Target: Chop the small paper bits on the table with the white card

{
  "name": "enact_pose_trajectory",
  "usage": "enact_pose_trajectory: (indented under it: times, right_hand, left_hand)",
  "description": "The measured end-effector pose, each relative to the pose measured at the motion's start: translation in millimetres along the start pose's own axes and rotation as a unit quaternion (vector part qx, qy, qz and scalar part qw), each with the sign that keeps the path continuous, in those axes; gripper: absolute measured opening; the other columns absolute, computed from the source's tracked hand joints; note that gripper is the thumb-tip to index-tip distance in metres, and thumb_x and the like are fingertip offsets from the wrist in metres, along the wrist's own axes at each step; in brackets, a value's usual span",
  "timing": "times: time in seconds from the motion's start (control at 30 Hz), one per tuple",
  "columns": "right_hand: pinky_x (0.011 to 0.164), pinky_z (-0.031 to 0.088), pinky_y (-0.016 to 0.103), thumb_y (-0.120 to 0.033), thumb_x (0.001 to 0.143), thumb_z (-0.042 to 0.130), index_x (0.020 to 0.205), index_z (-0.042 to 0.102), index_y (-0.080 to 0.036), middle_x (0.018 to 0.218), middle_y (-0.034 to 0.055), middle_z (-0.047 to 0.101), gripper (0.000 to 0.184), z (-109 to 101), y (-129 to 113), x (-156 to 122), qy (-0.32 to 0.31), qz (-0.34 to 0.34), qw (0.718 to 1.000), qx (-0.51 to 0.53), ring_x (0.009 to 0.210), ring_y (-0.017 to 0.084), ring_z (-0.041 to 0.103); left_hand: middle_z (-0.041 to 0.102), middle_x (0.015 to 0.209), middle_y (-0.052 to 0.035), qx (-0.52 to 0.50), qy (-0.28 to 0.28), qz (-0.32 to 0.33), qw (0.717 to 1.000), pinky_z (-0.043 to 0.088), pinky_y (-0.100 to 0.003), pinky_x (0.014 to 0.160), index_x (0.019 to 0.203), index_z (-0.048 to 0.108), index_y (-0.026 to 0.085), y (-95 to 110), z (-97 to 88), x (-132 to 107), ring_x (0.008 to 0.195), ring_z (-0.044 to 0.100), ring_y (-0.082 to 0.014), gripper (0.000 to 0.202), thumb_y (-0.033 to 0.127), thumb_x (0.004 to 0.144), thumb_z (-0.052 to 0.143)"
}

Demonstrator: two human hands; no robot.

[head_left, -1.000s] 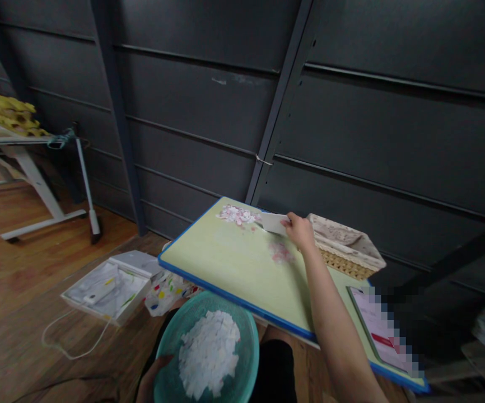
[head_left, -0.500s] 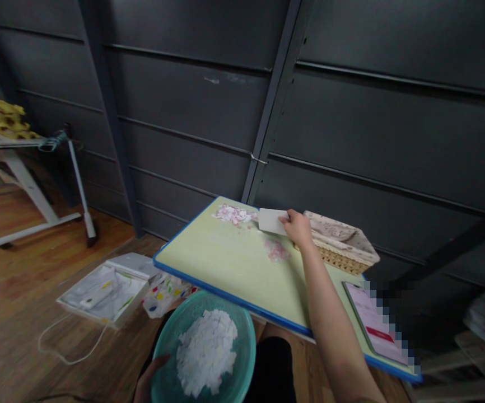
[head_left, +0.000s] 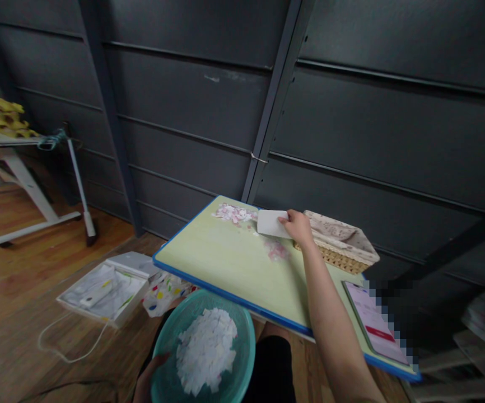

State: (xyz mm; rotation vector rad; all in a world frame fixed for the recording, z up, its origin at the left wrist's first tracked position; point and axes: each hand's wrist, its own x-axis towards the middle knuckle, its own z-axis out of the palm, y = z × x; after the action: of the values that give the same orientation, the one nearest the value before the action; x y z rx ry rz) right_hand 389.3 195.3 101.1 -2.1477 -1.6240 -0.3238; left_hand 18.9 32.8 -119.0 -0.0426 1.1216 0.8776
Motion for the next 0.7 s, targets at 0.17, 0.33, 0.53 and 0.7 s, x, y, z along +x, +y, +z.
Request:
enact_pose_trajectory:
  times: [0.17, 0.33, 0.53, 0.7]
  right_hand:
    - [0.052, 0.028, 0.023, -0.035, 0.072, 0.052, 0.073, 0.062, -0.016, 0.071, 0.0059, 0.064, 0.022, -2, 1, 0, -0.012, -0.001, 0.998, 0.061, 0.061, 0.015, 0.052]
    - [0.051, 0.029, 0.022, -0.034, 0.07, 0.052, 0.073, 0.063, -0.015, 0.069, 0.0048, 0.063, 0.022, -2, 3, 1, 0.004, 0.008, 0.994, 0.107, 0.06, 0.014, 0.052]
    - [0.049, 0.029, 0.021, -0.036, 0.067, 0.054, 0.069, 0.062, -0.015, 0.067, 0.0032, 0.062, 0.022, 4, 5, 2, -0.028, -0.01, 0.989, 0.142, 0.058, 0.014, 0.051]
    - [0.049, 0.03, 0.022, -0.036, 0.066, 0.053, 0.068, 0.062, -0.015, 0.065, 0.0032, 0.06, 0.023, 5, 9, 3, -0.001, 0.01, 0.988, 0.155, 0.058, 0.014, 0.05]
  left_hand:
    - [0.074, 0.061, -0.0084, 0.001, 0.002, 0.014, 1.0, 0.053, -0.045, 0.076, 0.106, 0.061, 0.005, 0, -1.2, 4, 0.078, 0.069, -0.033, 0.044, 0.01, 0.062, 0.063]
    - [0.075, 0.065, -0.0102, -0.016, -0.021, -0.005, 1.0, 0.054, -0.046, 0.073, 0.112, 0.057, 0.003, 1, 1.5, 3, 0.077, 0.069, -0.034, 0.052, 0.011, 0.061, 0.064]
    - [0.072, 0.053, -0.0071, 0.035, 0.006, 0.05, 0.998, 0.056, -0.045, 0.07, 0.108, 0.06, 0.001, -1, 5.7, -7, 0.068, 0.069, -0.0334, 0.049, 0.006, 0.059, 0.063]
    - [0.072, 0.051, -0.0077, 0.032, 0.0, 0.036, 0.999, 0.056, -0.046, 0.069, 0.107, 0.061, 0.002, -1, 6.2, -8, 0.07, 0.069, -0.035, 0.048, 0.007, 0.059, 0.063]
